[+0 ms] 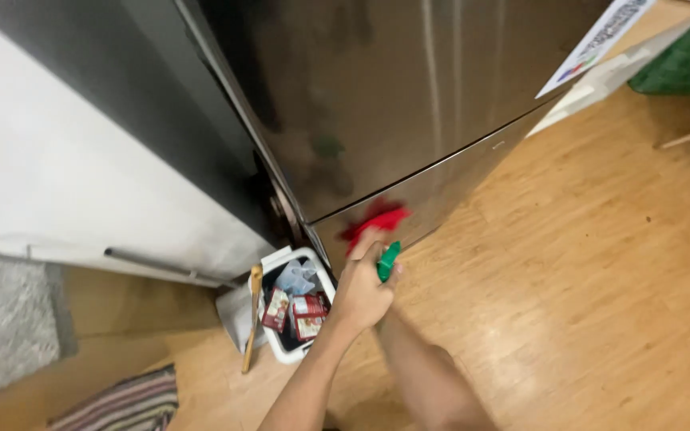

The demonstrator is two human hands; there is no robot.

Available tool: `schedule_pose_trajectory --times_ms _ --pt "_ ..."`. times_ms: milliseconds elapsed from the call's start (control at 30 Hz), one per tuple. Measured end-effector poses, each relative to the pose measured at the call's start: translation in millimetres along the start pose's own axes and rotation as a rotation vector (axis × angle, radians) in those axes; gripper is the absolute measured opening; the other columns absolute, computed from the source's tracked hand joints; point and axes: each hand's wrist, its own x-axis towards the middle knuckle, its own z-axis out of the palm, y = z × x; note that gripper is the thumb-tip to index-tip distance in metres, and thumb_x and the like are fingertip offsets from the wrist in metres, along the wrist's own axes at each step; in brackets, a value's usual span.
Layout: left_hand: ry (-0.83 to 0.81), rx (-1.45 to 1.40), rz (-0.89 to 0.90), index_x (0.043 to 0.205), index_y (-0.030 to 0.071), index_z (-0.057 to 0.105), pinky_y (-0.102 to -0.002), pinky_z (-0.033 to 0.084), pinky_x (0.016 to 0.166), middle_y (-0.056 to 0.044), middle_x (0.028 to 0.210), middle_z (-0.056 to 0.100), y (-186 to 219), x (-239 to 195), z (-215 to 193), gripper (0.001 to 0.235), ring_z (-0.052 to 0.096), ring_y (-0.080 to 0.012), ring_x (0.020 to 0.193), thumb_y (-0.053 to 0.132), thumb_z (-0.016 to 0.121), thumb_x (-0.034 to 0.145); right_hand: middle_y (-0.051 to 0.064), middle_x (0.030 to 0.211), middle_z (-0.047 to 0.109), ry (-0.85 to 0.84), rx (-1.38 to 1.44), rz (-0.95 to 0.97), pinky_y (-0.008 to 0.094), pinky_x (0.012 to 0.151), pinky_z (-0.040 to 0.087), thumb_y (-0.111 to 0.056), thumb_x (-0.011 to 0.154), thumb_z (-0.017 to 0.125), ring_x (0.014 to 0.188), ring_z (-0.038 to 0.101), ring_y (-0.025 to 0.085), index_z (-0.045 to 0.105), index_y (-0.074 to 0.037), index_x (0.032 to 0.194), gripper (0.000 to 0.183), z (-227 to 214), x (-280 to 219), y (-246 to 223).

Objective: Sweeping the floor with a broom and dustpan followed by cleaning the exterior of a refrigerator with spray and a cloth.

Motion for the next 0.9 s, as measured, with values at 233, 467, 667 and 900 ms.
schedule_pose_trajectory --times_ms 233,467,667,900 --pt "-0.088 0.217 0.033 0.113 0.005 0.063 -0.055 0.051 0.075 -0.026 0.086 0.070 -37.3 35.6 3.5 0.032 0.068 -0.0460 0.088 0.024 0.069 0.088 0.006 0.126 0.054 -0.084 0.093 0.166 0.035 0.100 0.044 -0.029 0.115 0.052 0.116 0.053 0.020 0.042 -0.001 0.139 0.038 21.1 -119.1 0.2" --pt "-0.158 0.167 0.021 0.111 0.005 0.061 -0.055 0.051 0.075 -0.027 0.082 0.069 -60.0 54.2 28.1 0.033 0.067 -0.0485 0.085 0.028 0.071 0.090 0.009 0.129 0.063 -0.073 -0.667 -0.228 0.037 0.100 0.049 0.008 0.095 0.039 0.117 0.061 0.018 0.045 0.002 0.152 0.058 -39.8 -128.8 -49.7" --pt "-0.118 0.118 -0.010 0.122 0.009 0.061 -0.053 0.049 0.070 -0.027 0.078 0.067 -58.7 31.3 8.2 0.038 0.067 -0.0481 0.082 0.027 0.070 0.090 0.016 0.106 0.060 0.448 -0.391 0.314 0.042 0.060 0.034 -0.009 0.107 0.041 0.075 0.042 0.031 0.059 -0.009 0.154 0.050 -179.9 -76.4 -57.3" --pt "-0.035 -0.019 0.076 0.114 0.006 0.064 -0.041 0.054 0.064 -0.022 0.078 0.070 -65.3 -14.4 -22.3 0.028 0.070 -0.0384 0.068 0.020 0.072 0.091 0.003 0.160 0.045 -0.143 0.295 0.126 0.054 0.114 0.043 -0.036 0.093 0.052 0.141 0.048 0.026 0.038 -0.013 0.154 0.066 -61.1 88.2 -108.2"
